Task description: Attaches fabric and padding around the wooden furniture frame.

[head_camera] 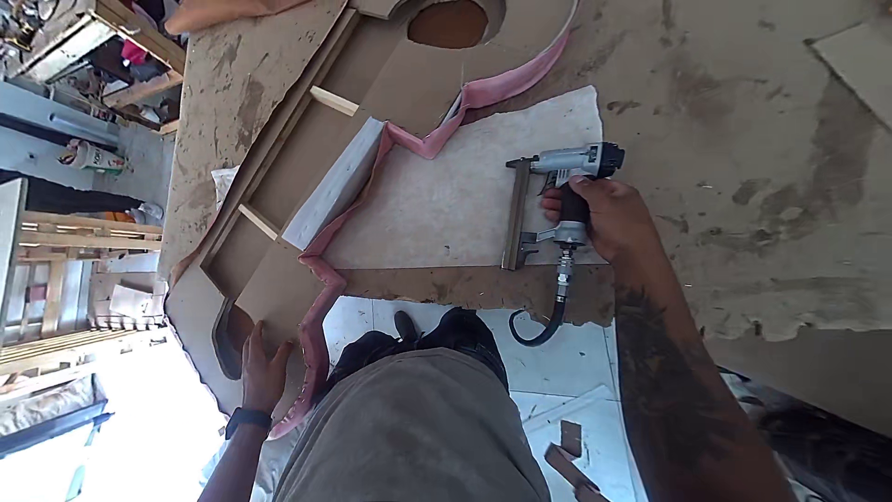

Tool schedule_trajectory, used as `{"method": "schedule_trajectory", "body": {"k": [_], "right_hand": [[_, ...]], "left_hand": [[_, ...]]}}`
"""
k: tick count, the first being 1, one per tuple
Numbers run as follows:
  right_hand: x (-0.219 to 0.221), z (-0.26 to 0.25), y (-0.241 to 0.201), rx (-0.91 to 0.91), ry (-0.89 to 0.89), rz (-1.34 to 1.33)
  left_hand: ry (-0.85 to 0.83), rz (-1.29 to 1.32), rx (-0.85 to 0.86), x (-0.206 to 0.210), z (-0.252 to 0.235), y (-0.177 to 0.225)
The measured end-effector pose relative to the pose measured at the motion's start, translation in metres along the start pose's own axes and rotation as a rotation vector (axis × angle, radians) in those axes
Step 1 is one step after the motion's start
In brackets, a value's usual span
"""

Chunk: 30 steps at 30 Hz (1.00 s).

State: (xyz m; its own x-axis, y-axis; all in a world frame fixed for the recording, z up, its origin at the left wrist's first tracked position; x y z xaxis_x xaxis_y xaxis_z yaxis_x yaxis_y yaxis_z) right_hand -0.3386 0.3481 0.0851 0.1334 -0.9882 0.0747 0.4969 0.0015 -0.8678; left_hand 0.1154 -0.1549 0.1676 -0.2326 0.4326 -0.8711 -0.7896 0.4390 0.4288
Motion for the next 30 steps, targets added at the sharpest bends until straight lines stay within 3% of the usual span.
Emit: {"method": "schedule_trajectory", "body": {"k": [3, 9, 13, 15, 17, 19, 21, 27, 30], "right_hand": [[-0.004, 0.003, -0.002, 0.044, -0.003, 0.162], [-0.034, -0.009, -0.034, -0.049, 0.128, 0.913], [-0.031, 0.027, -0.085, -0.186, 0.260, 0.936], [0.011, 0.048, -0.100, -0.266, 0.210, 0.854], [0.080, 0.062, -0.086, -0.291, -0.004, 0.754], [0.160, 0.062, -0.053, -0.211, -0.264, 0.641], [0.221, 0.050, -0.029, -0.113, -0.374, 0.602], [0.308, -0.047, -0.022, -0.064, -0.245, 0.829], [0.327, -0.080, -0.033, -0.107, -0.211, 0.820]], "left_hand": [[0.052, -0.049, 0.054, -0.006, -0.011, 0.014], [0.069, -0.029, 0.311, -0.008, -0.045, 0.081], [0.050, 0.028, 0.493, 0.013, -0.079, 0.133], [0.048, 0.056, 0.588, 0.029, -0.100, 0.158], [0.046, 0.057, 0.677, 0.050, -0.123, 0.186], [0.027, 0.013, 0.746, 0.071, -0.143, 0.216], [-0.007, -0.030, 0.787, 0.089, -0.160, 0.245], [-0.046, -0.134, 0.836, 0.127, -0.195, 0.316], [-0.037, 0.032, 0.875, 0.127, -0.211, 0.328]]}}
Point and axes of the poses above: each hand's wrist, its own z-axis away from the middle knuckle, its own x-axis out of the palm, y = z × x, the point moved 6 cm from there along -z, towards the middle knuckle, and after that the axes turned 6 degrees about z, right-handed, at the moved point
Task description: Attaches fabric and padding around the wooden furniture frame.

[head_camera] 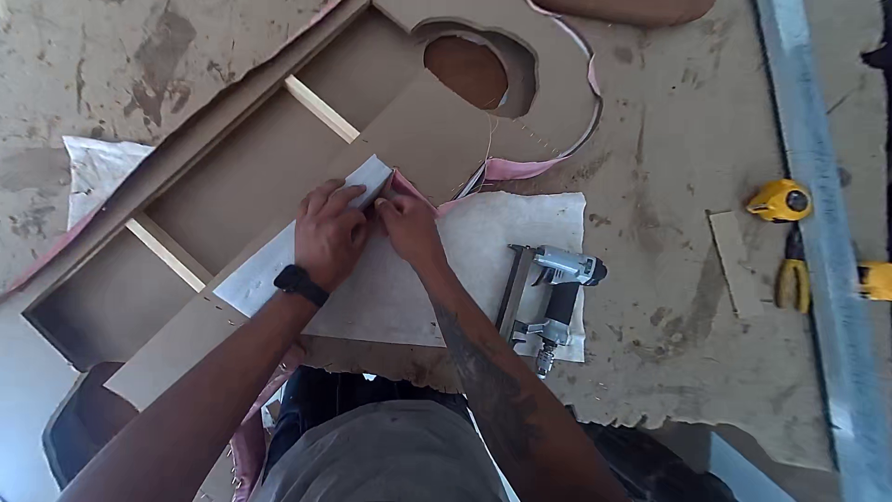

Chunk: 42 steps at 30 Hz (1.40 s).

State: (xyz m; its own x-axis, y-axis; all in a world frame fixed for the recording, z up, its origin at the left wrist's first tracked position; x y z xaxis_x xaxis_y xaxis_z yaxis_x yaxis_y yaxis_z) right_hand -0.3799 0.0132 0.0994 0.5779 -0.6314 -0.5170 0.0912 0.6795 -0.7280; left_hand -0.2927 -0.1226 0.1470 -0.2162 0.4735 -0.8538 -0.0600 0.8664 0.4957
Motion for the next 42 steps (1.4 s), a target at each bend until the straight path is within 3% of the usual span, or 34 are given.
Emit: {"method": "schedule_trajectory", "body": {"k": [4, 10, 14, 18, 23, 26, 29, 32, 35, 39, 42], "right_hand": [[0.003, -0.018, -0.017, -0.042, -0.066, -0.149], [-0.006, -0.022, -0.023, -0.045, -0.131, -0.078], [-0.009, -0.021, -0.024, -0.086, -0.106, -0.067], [-0.033, -0.001, -0.013, -0.141, -0.123, -0.294], [-0.151, 0.096, 0.056, -0.169, 0.175, -0.497], [-0.213, 0.154, 0.134, -0.082, 0.485, -0.383], [-0.241, 0.191, 0.196, 0.085, 0.657, -0.230], [-0.233, 0.203, 0.224, 0.284, 0.546, -0.054], [-0.206, 0.191, 0.235, 0.320, 0.423, 0.054], [-0.195, 0.171, 0.229, 0.371, 0.432, 0.179], [-0.200, 0.163, 0.223, 0.380, 0.384, 0.095]], "left_hand": [[0.056, 0.250, -0.025, -0.016, -0.005, -0.012], [-0.026, -0.075, -0.032, -0.005, -0.028, 0.001], [-0.038, 0.040, 0.082, 0.001, -0.034, -0.003], [0.010, 0.137, 0.092, 0.000, -0.033, -0.002], [-0.026, 0.193, 0.104, -0.002, -0.029, -0.002], [-0.015, 0.255, 0.143, -0.003, -0.028, -0.001], [0.060, 0.282, 0.132, -0.004, -0.029, -0.002], [0.121, 0.276, 0.083, -0.003, -0.026, -0.005], [0.159, 0.245, -0.003, -0.003, -0.025, -0.010], [0.166, 0.189, -0.153, -0.003, -0.026, -0.014], [0.142, 0.175, -0.275, -0.004, -0.026, -0.023]]}}
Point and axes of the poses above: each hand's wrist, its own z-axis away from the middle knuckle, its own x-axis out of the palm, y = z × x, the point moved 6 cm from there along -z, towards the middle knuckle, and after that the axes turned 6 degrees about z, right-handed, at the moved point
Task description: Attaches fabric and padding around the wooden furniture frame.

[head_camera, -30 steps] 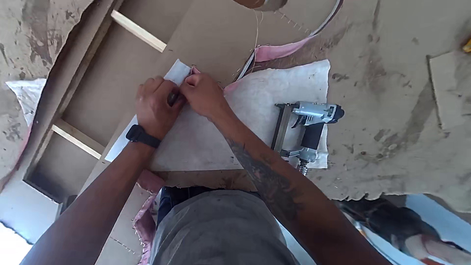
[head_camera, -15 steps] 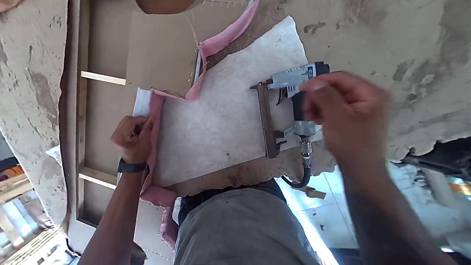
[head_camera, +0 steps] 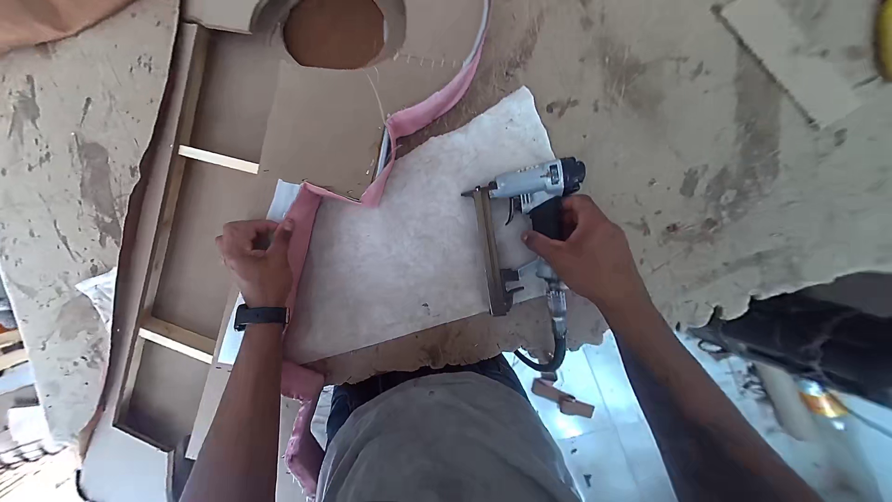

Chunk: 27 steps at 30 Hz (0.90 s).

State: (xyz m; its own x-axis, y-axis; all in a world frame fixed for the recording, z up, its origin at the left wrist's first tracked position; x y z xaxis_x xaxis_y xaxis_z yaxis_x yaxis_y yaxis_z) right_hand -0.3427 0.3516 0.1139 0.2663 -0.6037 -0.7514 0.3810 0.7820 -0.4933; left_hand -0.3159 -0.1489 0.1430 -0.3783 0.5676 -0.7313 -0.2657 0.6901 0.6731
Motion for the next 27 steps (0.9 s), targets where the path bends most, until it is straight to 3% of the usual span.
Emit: {"method": "schedule_trajectory", "body": {"k": [3, 5, 8, 13, 18, 27], "right_hand": [[-0.004, 0.019, -0.043, -0.084, -0.144, -0.336], [-0.008, 0.039, -0.089, -0.225, -0.248, -0.381], [-0.015, 0.058, -0.170, -0.492, -0.368, -0.240], [0.036, 0.068, -0.280, -0.787, -0.221, 0.209], [0.097, 0.063, -0.302, -0.846, -0.209, 0.406], [0.114, 0.076, -0.311, -0.824, -0.203, 0.420]], "left_hand": [[-0.030, 0.001, -0.090, -0.005, -0.008, -0.008], [-0.069, -0.016, -0.121, -0.007, -0.012, -0.010], [-0.140, -0.033, -0.115, -0.008, -0.020, -0.013], [-0.146, -0.033, -0.061, -0.011, -0.021, -0.013], [-0.108, -0.061, -0.043, -0.012, -0.018, -0.014], [-0.122, -0.058, -0.044, -0.011, -0.017, -0.016]]}}
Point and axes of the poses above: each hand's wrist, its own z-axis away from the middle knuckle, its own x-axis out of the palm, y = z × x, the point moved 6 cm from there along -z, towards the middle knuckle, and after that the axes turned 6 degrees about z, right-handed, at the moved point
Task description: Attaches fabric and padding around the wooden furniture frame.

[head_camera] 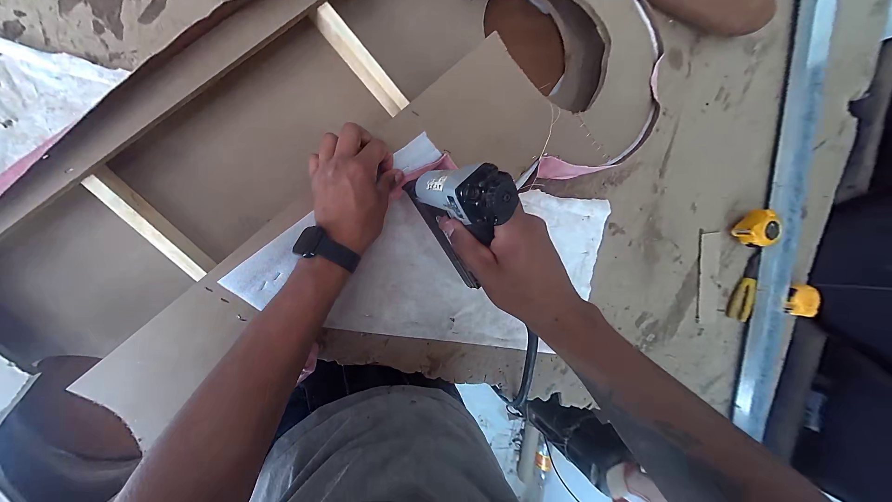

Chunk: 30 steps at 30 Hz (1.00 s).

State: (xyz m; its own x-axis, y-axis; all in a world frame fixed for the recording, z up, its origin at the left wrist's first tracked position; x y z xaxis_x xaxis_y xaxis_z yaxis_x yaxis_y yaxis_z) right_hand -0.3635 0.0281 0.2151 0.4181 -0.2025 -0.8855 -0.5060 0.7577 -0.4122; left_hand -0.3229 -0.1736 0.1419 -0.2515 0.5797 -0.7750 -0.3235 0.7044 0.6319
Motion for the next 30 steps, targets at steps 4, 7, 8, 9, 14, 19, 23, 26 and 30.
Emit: {"method": "schedule_trajectory", "body": {"k": [4, 7, 8, 9, 14, 19, 23, 26, 30], "right_hand": [[0.001, -0.003, -0.007, -0.008, -0.001, 0.063], [0.002, -0.006, -0.014, -0.008, -0.024, 0.126], [0.001, -0.008, -0.015, -0.010, -0.033, 0.132], [0.000, -0.010, -0.014, -0.008, -0.054, 0.128], [-0.055, -0.020, 0.028, 0.127, -0.333, 0.103], [-0.146, -0.039, 0.082, 0.128, -0.276, 0.503], [-0.144, -0.030, 0.100, 0.144, -0.010, 0.200], [-0.100, -0.009, 0.096, 0.202, 0.013, -0.285], [-0.058, 0.011, 0.076, 0.192, 0.021, -0.335]], "left_hand": [[0.001, -0.002, 0.002, 0.000, -0.001, 0.001], [0.001, -0.005, 0.010, 0.000, -0.001, 0.001], [0.002, -0.008, 0.017, 0.000, -0.001, 0.002], [0.000, -0.012, 0.022, 0.000, -0.001, 0.003], [-0.088, -0.016, 0.062, -0.004, -0.008, 0.008], [-0.178, -0.013, 0.235, 0.012, -0.025, 0.030], [-0.155, 0.064, 0.295, 0.029, -0.032, 0.040], [-0.084, 0.114, 0.266, 0.030, -0.031, 0.035], [-0.017, 0.116, 0.205, 0.029, -0.029, 0.033]]}}
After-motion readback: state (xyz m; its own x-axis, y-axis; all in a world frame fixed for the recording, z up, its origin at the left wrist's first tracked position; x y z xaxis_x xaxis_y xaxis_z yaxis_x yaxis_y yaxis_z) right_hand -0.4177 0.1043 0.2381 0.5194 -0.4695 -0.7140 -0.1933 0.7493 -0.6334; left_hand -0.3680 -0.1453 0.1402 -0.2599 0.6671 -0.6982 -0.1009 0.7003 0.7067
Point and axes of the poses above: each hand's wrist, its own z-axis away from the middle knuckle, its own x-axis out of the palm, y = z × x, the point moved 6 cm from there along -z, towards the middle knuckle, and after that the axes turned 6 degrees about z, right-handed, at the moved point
